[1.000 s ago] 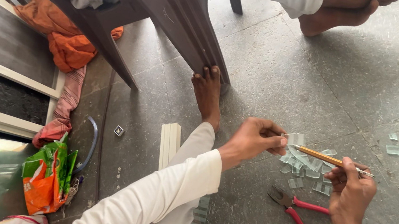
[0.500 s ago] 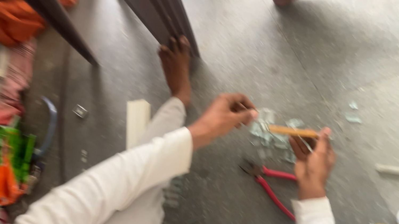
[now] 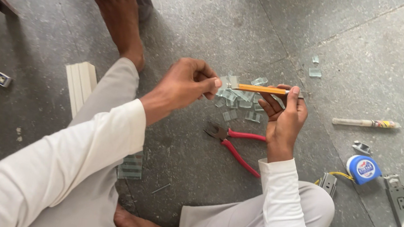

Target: The person sits on the floor and uses a glass cutter to score and break small rectangular glass pieces. They repeatedly score the glass and snap off sections, accumulating a pile of small glass fragments.

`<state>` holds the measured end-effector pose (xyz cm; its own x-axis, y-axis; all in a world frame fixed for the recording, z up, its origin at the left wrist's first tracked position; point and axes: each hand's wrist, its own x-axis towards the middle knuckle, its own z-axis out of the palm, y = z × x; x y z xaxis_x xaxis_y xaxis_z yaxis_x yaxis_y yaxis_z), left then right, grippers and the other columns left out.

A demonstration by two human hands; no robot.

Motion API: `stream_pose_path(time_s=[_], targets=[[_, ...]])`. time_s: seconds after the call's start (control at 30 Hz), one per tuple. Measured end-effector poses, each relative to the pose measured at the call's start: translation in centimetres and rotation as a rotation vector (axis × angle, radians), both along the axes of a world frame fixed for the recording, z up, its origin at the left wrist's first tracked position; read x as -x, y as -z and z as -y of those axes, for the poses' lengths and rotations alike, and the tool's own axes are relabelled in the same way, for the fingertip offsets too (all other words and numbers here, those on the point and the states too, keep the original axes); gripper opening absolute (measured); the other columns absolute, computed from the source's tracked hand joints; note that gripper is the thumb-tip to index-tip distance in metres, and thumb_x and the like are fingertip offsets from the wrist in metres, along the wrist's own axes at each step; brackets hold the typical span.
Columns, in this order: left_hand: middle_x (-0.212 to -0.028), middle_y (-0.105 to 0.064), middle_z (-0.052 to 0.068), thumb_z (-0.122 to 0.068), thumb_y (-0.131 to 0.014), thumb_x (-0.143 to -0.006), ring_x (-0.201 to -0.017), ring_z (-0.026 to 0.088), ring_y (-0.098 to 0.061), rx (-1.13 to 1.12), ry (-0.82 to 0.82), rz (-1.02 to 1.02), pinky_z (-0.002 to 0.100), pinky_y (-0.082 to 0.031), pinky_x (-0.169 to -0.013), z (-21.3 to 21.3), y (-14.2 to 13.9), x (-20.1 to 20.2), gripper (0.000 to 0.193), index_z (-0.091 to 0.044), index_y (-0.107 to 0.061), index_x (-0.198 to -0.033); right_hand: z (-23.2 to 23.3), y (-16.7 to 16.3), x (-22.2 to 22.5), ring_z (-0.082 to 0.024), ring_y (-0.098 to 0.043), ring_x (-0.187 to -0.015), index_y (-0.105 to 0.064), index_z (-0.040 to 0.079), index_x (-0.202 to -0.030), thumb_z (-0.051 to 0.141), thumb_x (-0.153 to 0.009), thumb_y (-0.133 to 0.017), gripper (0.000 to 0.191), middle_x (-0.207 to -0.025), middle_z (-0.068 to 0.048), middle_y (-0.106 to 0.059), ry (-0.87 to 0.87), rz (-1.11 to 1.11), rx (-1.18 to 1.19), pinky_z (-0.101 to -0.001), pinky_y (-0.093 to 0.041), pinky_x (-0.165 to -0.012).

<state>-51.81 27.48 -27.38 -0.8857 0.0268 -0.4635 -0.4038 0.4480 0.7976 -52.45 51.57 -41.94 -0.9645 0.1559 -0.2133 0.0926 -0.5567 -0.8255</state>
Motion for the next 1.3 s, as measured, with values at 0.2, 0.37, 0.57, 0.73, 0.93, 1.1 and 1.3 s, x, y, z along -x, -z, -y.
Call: stream_pose_path(time_s=[0.2,0.37,0.57,0.73,0.93,1.1,1.3], targets=[[-0.086,-0.078,0.007,-0.022,-0.073,-0.091,-0.078,0.012,-0.074,0.065,0.012,0.014,0.025,-0.057,-0.072,0.1,0.0,0.2,0.022,-0.004,-0.074,-0.104,-0.2,-0.6,0.0,-0.029,-0.078,-0.088,-0.061,0.0,-0.108,0.033,-0.109,-0.047,0.036,-0.098,-0.016,-0.072,0.06,0.014,-0.128,-0.037,-0.068,-0.069],[-0.086,-0.078,0.009,-0.021,-0.071,-0.091,-0.079,0.014,-0.078,-0.014,0.024,0.057,0.026,-0.061,-0.069,0.0,0.1,0.2,0.023,-0.003,-0.072,-0.104,-0.5,-0.5,-0.1,-0.03,-0.079,-0.085,-0.062,0.0,-0.107,0.035,-0.109,-0.048,0.037,-0.096,-0.017,-0.072,0.056,0.172,0.151,-0.0364,-0.069,-0.07],[-0.085,-0.078,0.01,-0.022,-0.071,-0.092,-0.077,0.014,-0.078,-0.027,0.04,0.042,0.025,-0.062,-0.067,0.4,0.4,0.4,0.023,-0.001,-0.071,-0.103,-0.7,0.4,0.1,-0.027,-0.077,-0.082,-0.064,-0.001,-0.107,0.034,-0.112,-0.051,0.038,-0.094,-0.018,-0.073,0.077,0.14,0.18,-0.0355,-0.067,-0.071],[-0.082,-0.075,0.011,-0.021,-0.07,-0.092,-0.057,0.013,-0.071,-0.069,0.051,0.082,0.025,-0.051,-0.046,0.6,0.5,0.1,0.025,0.001,-0.07,-0.104,-0.7,0.8,0.4,-0.028,-0.078,-0.081,-0.064,0.0,-0.105,0.033,-0.112,-0.05,0.037,-0.094,-0.017,-0.073,0.015,0.063,0.086,-0.0338,-0.067,-0.069],[-0.079,-0.075,0.01,-0.024,-0.072,-0.092,-0.044,0.008,-0.058,-0.031,0.073,0.05,0.022,-0.045,-0.039,0.0,0.4,0.4,0.028,0.002,-0.071,-0.103,-0.2,-0.4,0.3,-0.029,-0.079,-0.081,-0.062,0.001,-0.104,0.032,-0.11,-0.048,0.035,-0.092,-0.016,-0.071,0.009,-0.009,-0.12,-0.035,-0.068,-0.068],[-0.078,-0.073,0.009,-0.023,-0.072,-0.091,-0.042,0.009,-0.055,0.005,0.059,0.081,0.024,-0.043,-0.038,-0.4,0.4,0.1,0.027,0.002,-0.071,-0.103,0.0,-1.6,-0.1,-0.029,-0.079,-0.081,-0.063,0.001,-0.103,0.031,-0.111,-0.047,0.035,-0.092,-0.017,-0.072,0.004,-0.031,-0.128,-0.035,-0.068,-0.068],[-0.077,-0.074,0.009,-0.024,-0.071,-0.091,-0.042,0.008,-0.056,-0.002,0.091,0.079,0.024,-0.045,-0.038,-0.9,0.6,0.4,0.028,0.001,-0.07,-0.103,-1.1,-1.8,0.3,-0.03,-0.078,-0.08,-0.063,0.001,-0.105,0.032,-0.112,-0.047,0.036,-0.093,-0.019,-0.073,0.031,0.024,-0.004,-0.0324,-0.066,-0.064]])
